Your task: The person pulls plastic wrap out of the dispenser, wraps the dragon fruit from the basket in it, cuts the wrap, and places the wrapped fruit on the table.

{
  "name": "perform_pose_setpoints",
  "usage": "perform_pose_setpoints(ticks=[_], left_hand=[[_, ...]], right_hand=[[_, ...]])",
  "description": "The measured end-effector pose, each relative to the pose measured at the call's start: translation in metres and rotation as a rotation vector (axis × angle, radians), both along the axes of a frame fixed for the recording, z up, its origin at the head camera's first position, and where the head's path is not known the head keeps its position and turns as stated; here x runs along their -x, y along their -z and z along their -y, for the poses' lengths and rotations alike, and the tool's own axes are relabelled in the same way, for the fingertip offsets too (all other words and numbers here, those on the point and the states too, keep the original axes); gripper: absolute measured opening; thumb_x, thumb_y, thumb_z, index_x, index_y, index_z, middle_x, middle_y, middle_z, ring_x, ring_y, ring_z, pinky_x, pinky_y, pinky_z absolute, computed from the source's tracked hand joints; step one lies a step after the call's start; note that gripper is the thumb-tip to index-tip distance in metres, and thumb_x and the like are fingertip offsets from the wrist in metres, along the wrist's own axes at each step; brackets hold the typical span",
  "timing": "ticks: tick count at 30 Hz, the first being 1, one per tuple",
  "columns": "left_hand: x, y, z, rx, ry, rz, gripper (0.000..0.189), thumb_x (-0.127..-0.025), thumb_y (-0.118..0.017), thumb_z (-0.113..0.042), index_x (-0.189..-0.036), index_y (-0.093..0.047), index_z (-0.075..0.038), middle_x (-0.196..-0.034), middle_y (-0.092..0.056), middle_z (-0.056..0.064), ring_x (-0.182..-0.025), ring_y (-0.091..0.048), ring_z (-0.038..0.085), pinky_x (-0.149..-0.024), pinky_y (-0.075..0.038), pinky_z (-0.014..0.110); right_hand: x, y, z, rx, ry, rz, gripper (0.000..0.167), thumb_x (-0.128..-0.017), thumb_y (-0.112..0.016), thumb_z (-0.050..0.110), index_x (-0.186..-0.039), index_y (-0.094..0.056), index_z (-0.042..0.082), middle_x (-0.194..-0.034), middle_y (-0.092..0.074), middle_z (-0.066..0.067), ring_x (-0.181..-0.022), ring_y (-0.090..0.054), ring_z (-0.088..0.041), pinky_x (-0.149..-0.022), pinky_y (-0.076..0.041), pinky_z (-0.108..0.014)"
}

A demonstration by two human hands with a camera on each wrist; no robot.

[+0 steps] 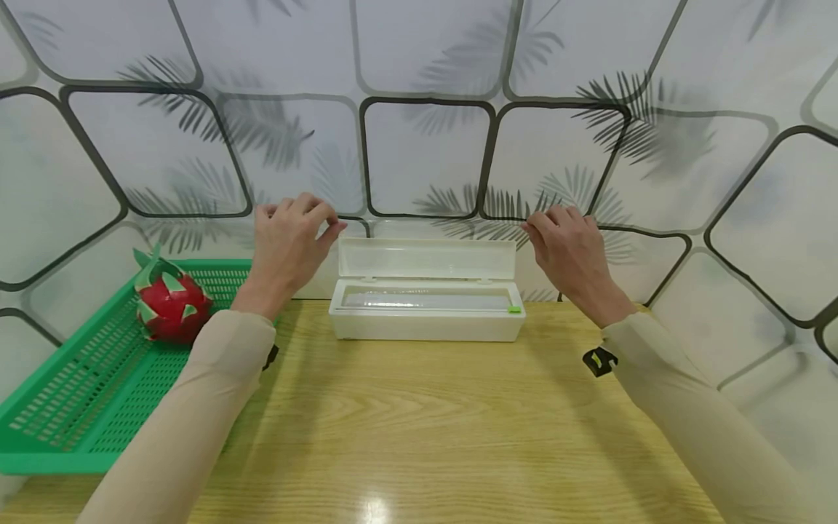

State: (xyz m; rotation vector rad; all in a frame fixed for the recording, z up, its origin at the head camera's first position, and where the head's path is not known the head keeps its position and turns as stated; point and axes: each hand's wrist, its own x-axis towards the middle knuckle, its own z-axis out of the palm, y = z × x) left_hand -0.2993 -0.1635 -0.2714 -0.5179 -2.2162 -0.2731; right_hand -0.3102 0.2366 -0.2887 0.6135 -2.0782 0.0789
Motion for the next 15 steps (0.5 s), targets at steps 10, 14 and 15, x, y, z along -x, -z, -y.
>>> perform_pose_setpoints(ticks=[10,14,15], left_hand=[[-0.0008,-0.0046,0.0011,-0.006,-0.002,0.014,0.019,-0.094,-0.075,-0.026,-0.093,-0.07,-0.008,-0.102,-0.07,0.012,-0.095,-0.065,0.041,-0.094,-0.043,0.066],[-0.0012,-0.0066,0.0013,-0.004,-0.006,0.015,0.019,-0.094,-0.074,-0.027,-0.094,-0.071,-0.009,-0.103,-0.07,0.012,-0.095,-0.065,0.041,-0.094,-0.043,0.066],[-0.0013,-0.0071,0.0013,-0.001,-0.006,0.014,0.019,-0.094,-0.074,-0.028,-0.094,-0.071,-0.009,-0.102,-0.07,0.012,-0.095,-0.065,0.041,-0.094,-0.043,0.066]], right_hand=[[-0.0012,-0.0031,0.0008,0.007,-0.008,-0.005,0.019,-0.102,-0.064,0.018,-0.096,-0.069,0.001,-0.082,-0.065,-0.019,-0.072,-0.061,-0.041,-0.055,-0.046,-0.051],[-0.0015,-0.0044,0.0005,0.008,-0.01,-0.001,0.018,-0.102,-0.064,0.018,-0.097,-0.069,0.001,-0.083,-0.065,-0.019,-0.072,-0.062,-0.042,-0.056,-0.047,-0.051],[-0.0016,-0.0046,0.0003,0.008,-0.009,0.0,0.018,-0.102,-0.064,0.018,-0.097,-0.069,0.001,-0.083,-0.064,-0.019,-0.072,-0.061,-0.042,-0.056,-0.047,-0.051]])
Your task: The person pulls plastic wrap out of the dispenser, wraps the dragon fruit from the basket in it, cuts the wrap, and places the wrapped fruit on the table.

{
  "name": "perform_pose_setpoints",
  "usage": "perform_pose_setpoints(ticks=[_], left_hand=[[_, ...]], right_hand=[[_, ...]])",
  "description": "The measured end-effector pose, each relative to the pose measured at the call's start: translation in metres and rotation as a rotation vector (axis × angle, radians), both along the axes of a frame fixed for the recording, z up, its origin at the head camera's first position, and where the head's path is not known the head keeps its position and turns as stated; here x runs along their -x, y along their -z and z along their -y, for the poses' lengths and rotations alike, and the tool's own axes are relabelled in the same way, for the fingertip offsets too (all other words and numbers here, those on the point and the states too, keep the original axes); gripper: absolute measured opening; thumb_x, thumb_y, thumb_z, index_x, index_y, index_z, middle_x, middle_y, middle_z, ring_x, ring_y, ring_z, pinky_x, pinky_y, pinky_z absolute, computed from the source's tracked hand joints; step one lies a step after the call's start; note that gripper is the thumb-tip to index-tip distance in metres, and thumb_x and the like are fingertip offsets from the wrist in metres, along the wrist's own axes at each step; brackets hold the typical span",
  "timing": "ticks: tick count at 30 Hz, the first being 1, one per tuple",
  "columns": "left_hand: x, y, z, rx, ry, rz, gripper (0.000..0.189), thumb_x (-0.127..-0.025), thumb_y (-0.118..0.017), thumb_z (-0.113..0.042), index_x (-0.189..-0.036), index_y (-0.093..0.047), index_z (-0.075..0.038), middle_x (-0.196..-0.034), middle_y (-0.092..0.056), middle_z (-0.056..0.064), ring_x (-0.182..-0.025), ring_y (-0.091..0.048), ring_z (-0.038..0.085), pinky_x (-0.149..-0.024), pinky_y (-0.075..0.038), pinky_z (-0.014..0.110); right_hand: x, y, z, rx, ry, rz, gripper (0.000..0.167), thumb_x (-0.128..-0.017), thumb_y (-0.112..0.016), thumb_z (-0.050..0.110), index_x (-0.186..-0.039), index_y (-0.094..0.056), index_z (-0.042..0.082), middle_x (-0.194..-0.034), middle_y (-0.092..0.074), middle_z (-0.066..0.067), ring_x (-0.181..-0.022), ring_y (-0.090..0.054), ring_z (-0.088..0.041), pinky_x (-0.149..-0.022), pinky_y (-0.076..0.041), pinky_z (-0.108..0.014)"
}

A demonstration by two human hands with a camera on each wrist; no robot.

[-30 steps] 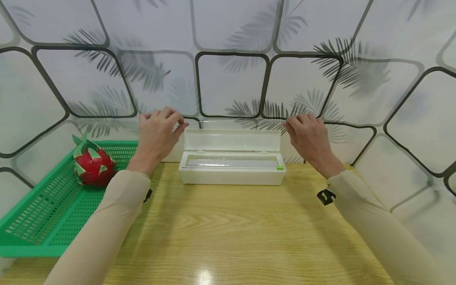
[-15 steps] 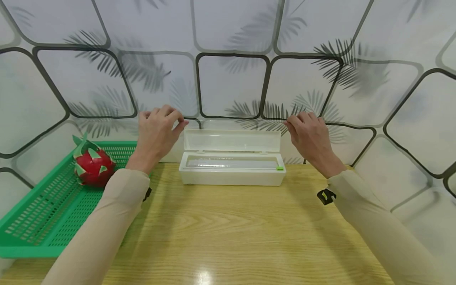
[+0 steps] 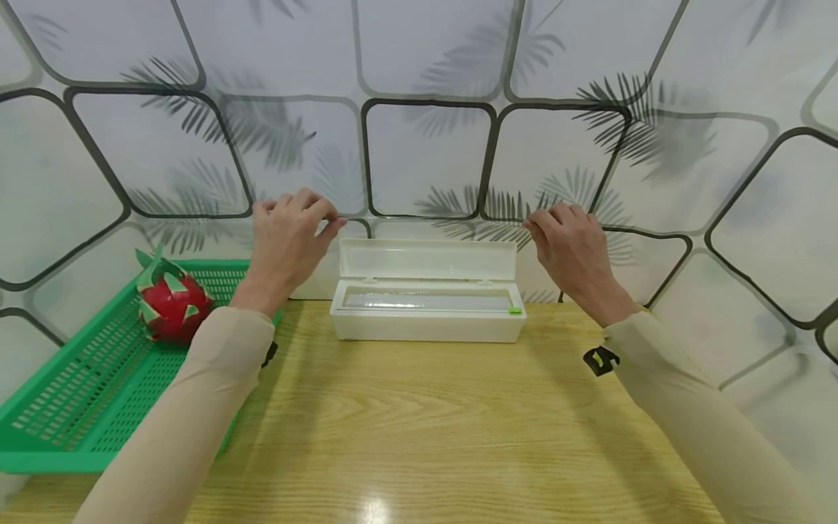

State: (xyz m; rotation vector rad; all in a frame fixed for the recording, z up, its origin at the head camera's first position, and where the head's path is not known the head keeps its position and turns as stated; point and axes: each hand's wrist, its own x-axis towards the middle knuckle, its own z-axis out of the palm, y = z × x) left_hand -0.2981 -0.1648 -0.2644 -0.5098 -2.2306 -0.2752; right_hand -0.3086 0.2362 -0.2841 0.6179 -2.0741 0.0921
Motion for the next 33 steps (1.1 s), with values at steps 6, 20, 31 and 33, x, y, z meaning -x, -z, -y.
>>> perform_pose_setpoints(ticks=[6,20,31,33], left_hand=[[0.001,-0.002,0.0,0.007,0.004,-0.012,0.019,-0.094,-0.075,-0.027,-0.094,-0.071,-0.008,-0.102,-0.071,0.012,-0.093,-0.066,0.041,-0.093,-0.043,0.066],[0.003,-0.008,0.002,0.0,0.006,-0.012,0.02,-0.096,-0.073,-0.027,-0.093,-0.07,-0.008,-0.101,-0.069,0.013,-0.094,-0.065,0.041,-0.094,-0.043,0.066],[0.004,-0.012,0.002,-0.008,-0.003,-0.014,0.02,-0.096,-0.072,-0.027,-0.093,-0.071,-0.007,-0.1,-0.07,0.013,-0.094,-0.066,0.041,-0.094,-0.043,0.065],[0.004,-0.012,0.002,-0.012,-0.002,-0.012,0.02,-0.097,-0.072,-0.027,-0.093,-0.071,-0.007,-0.1,-0.07,0.013,-0.095,-0.066,0.041,-0.095,-0.043,0.065]], right_hand=[[0.0,-0.001,-0.001,-0.006,-0.002,-0.01,0.018,-0.101,-0.065,0.017,-0.097,-0.069,0.001,-0.082,-0.064,-0.019,-0.07,-0.061,-0.041,-0.053,-0.045,-0.049],[0.005,-0.006,0.0,0.008,-0.02,-0.031,0.02,-0.102,-0.063,0.018,-0.097,-0.068,0.0,-0.079,-0.062,-0.02,-0.069,-0.059,-0.042,-0.053,-0.043,-0.05],[0.006,-0.009,0.0,0.005,-0.01,-0.019,0.022,-0.103,-0.062,0.02,-0.098,-0.067,0.0,-0.083,-0.064,-0.02,-0.073,-0.061,-0.043,-0.056,-0.045,-0.052],[0.006,-0.01,0.0,0.009,-0.008,-0.013,0.021,-0.103,-0.062,0.02,-0.099,-0.068,0.0,-0.084,-0.064,-0.02,-0.074,-0.061,-0.043,-0.057,-0.045,-0.052]])
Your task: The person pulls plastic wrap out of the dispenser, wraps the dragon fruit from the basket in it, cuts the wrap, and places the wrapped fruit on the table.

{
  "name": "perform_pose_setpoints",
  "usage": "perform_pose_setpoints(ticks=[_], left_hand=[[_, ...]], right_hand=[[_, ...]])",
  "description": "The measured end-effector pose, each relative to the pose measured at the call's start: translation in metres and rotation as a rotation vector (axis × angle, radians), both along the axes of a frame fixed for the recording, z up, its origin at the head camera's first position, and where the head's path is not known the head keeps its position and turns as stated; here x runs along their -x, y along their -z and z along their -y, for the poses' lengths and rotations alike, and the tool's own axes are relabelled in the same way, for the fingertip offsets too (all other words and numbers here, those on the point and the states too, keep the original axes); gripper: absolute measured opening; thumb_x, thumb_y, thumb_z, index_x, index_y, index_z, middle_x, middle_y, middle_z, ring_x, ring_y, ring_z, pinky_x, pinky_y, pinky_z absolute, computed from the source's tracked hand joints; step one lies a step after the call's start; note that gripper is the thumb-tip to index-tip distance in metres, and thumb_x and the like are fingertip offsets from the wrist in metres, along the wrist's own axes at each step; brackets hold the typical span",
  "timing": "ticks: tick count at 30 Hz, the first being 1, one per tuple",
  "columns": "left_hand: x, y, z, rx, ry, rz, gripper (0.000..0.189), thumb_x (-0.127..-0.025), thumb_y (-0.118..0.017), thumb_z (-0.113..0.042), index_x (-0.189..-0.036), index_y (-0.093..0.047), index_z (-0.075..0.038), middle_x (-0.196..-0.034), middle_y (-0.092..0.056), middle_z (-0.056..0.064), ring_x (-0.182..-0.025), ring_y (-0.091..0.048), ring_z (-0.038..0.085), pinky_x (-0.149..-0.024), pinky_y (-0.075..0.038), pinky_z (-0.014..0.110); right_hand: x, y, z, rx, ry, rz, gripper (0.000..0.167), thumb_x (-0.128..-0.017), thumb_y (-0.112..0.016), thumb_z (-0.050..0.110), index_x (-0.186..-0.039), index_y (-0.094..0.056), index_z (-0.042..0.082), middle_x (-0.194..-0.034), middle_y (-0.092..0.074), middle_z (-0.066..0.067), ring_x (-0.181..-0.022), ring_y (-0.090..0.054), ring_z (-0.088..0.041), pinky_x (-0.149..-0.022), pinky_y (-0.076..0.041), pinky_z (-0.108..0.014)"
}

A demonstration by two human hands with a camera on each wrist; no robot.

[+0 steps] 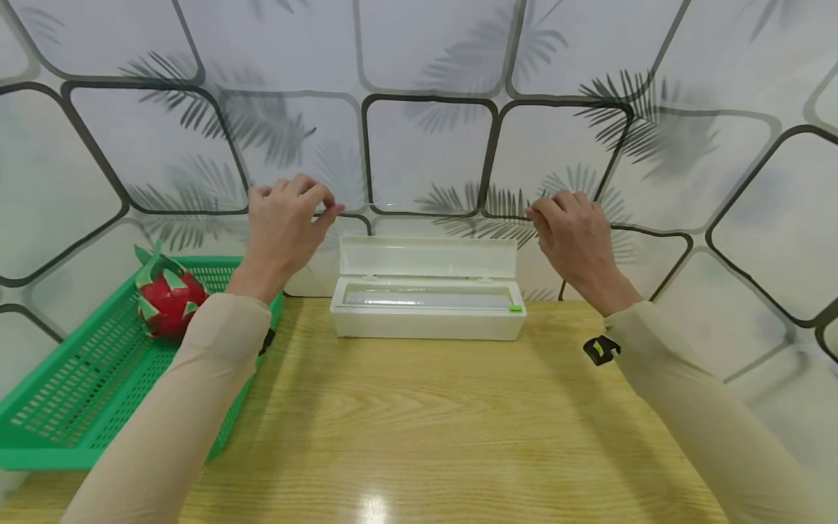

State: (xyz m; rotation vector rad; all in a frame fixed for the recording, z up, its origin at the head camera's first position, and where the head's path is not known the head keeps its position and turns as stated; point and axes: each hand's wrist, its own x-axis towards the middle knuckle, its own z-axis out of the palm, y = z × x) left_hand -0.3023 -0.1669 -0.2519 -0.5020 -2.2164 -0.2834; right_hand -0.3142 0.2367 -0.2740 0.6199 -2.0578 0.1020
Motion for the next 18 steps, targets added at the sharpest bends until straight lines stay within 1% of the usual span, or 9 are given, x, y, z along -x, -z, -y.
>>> perform_pose_setpoints(ticks=[8,18], left_hand=[[-0.001,-0.0029,-0.0003,-0.011,-0.005,0.01,0.02,-0.098,-0.071,-0.026,-0.092,-0.071,-0.007,-0.1,-0.069,0.014,-0.097,-0.065,0.041,-0.095,-0.043,0.066],[-0.001,-0.0054,-0.0007,-0.007,-0.011,-0.017,0.021,-0.097,-0.072,-0.028,-0.091,-0.07,-0.008,-0.099,-0.069,0.013,-0.094,-0.064,0.041,-0.093,-0.043,0.065]], right_hand=[[-0.0019,-0.0031,0.0008,0.004,0.005,0.01,0.023,-0.103,-0.061,0.021,-0.098,-0.068,0.0,-0.085,-0.065,-0.02,-0.076,-0.061,-0.043,-0.057,-0.044,-0.052],[-0.0045,-0.0063,0.0015,0.029,-0.001,0.0,0.018,-0.102,-0.063,0.017,-0.098,-0.069,0.001,-0.085,-0.065,-0.02,-0.077,-0.062,-0.043,-0.059,-0.046,-0.054]])
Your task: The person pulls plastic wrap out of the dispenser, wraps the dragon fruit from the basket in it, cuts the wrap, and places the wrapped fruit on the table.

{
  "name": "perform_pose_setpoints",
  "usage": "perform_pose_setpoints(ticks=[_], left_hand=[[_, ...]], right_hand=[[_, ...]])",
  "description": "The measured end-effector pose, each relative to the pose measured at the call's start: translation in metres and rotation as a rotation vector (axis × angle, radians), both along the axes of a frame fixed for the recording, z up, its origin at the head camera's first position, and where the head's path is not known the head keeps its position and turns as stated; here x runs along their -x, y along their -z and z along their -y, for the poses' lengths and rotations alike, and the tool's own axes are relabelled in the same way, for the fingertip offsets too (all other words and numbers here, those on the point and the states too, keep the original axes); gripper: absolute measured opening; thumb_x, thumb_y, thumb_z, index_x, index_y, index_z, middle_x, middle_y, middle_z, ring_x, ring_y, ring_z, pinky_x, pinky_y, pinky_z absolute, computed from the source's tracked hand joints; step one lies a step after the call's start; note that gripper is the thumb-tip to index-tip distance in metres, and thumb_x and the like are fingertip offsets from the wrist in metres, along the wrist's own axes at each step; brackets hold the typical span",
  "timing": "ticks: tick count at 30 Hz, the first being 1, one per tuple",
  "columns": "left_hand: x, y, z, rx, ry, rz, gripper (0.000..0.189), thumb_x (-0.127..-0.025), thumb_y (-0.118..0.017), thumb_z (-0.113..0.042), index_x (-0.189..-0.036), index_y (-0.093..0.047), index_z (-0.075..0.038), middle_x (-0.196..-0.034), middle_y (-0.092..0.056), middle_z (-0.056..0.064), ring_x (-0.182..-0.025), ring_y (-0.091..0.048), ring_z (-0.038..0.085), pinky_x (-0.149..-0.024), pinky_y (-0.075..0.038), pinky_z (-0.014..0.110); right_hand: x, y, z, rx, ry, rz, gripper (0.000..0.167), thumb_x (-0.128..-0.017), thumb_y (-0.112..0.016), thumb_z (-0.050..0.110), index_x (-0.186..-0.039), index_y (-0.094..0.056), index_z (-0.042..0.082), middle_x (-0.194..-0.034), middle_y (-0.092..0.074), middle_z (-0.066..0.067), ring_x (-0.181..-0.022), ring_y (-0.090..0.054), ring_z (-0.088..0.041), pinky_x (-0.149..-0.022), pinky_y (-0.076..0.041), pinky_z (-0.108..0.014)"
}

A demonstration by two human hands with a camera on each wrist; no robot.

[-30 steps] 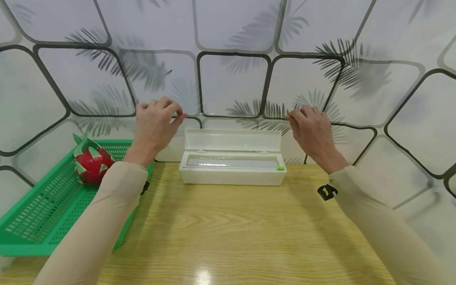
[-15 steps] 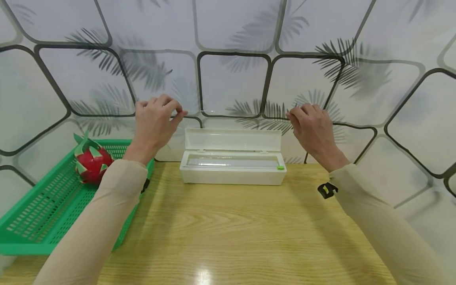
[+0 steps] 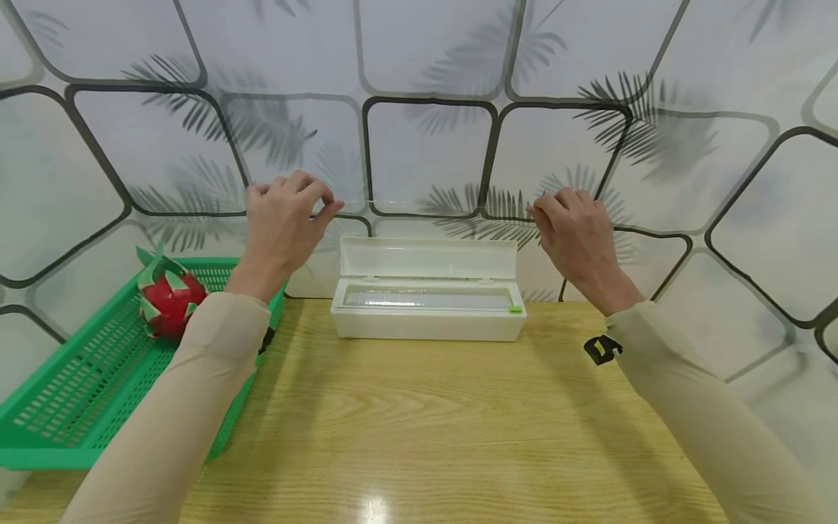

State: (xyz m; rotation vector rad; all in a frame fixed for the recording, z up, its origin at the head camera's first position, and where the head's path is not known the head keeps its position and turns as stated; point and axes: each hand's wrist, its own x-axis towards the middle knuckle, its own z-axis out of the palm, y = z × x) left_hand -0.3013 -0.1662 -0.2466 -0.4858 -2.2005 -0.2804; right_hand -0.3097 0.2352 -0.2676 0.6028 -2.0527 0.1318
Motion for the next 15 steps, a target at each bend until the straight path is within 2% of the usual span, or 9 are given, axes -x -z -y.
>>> perform_pose_setpoints(ticks=[15], left_hand=[[-0.0003,-0.0042,0.0009,-0.028,0.001,0.005,0.02,-0.097,-0.072,-0.027,-0.091,-0.07,-0.007,-0.102,-0.071,0.013,-0.097,-0.065,0.041,-0.095,-0.042,0.065]], right_hand=[[0.0008,-0.0052,0.0013,0.015,-0.009,-0.01,0.019,-0.102,-0.063,0.017,-0.096,-0.068,0.0,-0.083,-0.063,-0.02,-0.074,-0.06,-0.043,-0.057,-0.045,-0.053]])
